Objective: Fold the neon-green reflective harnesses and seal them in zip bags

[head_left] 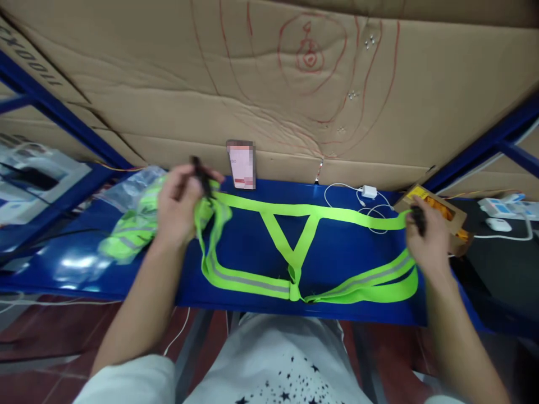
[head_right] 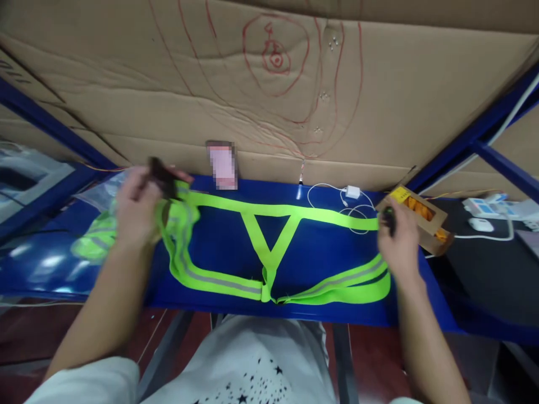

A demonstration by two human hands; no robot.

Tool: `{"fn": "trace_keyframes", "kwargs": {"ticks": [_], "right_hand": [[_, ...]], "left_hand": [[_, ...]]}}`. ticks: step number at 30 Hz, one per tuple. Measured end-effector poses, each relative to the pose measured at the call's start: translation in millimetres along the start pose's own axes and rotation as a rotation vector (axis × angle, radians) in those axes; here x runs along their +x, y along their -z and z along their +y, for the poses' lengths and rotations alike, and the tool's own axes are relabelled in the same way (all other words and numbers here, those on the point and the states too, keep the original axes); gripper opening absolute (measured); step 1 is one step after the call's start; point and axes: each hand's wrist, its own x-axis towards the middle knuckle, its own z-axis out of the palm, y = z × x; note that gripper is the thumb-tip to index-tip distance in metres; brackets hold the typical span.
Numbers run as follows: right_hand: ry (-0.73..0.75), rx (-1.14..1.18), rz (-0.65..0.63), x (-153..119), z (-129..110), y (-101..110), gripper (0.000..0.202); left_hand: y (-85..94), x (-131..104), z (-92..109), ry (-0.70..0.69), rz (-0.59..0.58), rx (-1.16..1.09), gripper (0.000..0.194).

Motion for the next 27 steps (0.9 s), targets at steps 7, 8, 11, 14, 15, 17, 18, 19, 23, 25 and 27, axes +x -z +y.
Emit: {"fn": "trace_keyframes", "kwargs": {"ticks": [7, 8, 11, 14, 15, 17, 18, 19, 23, 25, 27], "right_hand": [[0.580, -0.363, -0.363, -35.0, -86.2, -85.9, 0.064], [0.613, -0.376, -0.411, -41.7, -91.0, -96.0, 0.065], [0.642, -0.421, -0.500, -59.3, -95.3, -115.5, 0.068], [0.620, -0.464, -0.500, -68.4, -91.8, -120.1, 0.068], [0.608, -0.469, -0.495, -69.5, -90.7, -119.8, 0.067], [0.586, -0.461, -0.490, -70.3, -89.6, -118.8, 0.065], [0.578, -0.455, -0.490, -70.5, -89.5, -118.6, 0.065], [0.573, -0.452, -0.492, -70.8, -89.7, -118.5, 0.066], [0.578, -0.458, -0.503, -72.4, -89.6, -119.1, 0.065], [0.569, -0.460, -0.486, -72.4, -88.3, -119.0, 0.064], [0.556, -0.464, -0.465, -72.3, -87.0, -118.7, 0.063]], "left_hand": [[-87.1, -47.5, -24.3, 0.048, -0.754, 0.493, 0.025], [-95.1, -54.6, -28.4, 0.056, -0.800, 0.498, 0.025], [-104.8, -71.6, -40.8, 0.078, -0.837, 0.482, 0.025], [-100.8, -80.4, -48.5, 0.118, -0.824, 0.480, 0.024], [-99.2, -82.0, -49.6, 0.126, -0.823, 0.484, 0.024], [-97.6, -84.7, -50.3, 0.116, -0.835, 0.498, 0.024], [-97.8, -86.1, -50.3, 0.103, -0.844, 0.508, 0.023], [-98.5, -87.7, -50.3, 0.088, -0.850, 0.522, 0.023], [-101.4, -93.4, -51.0, 0.039, -0.840, 0.578, 0.026], [-101.3, -94.4, -51.1, 0.050, -0.826, 0.612, 0.028], [-100.7, -94.3, -50.4, 0.076, -0.806, 0.640, 0.028]]}}
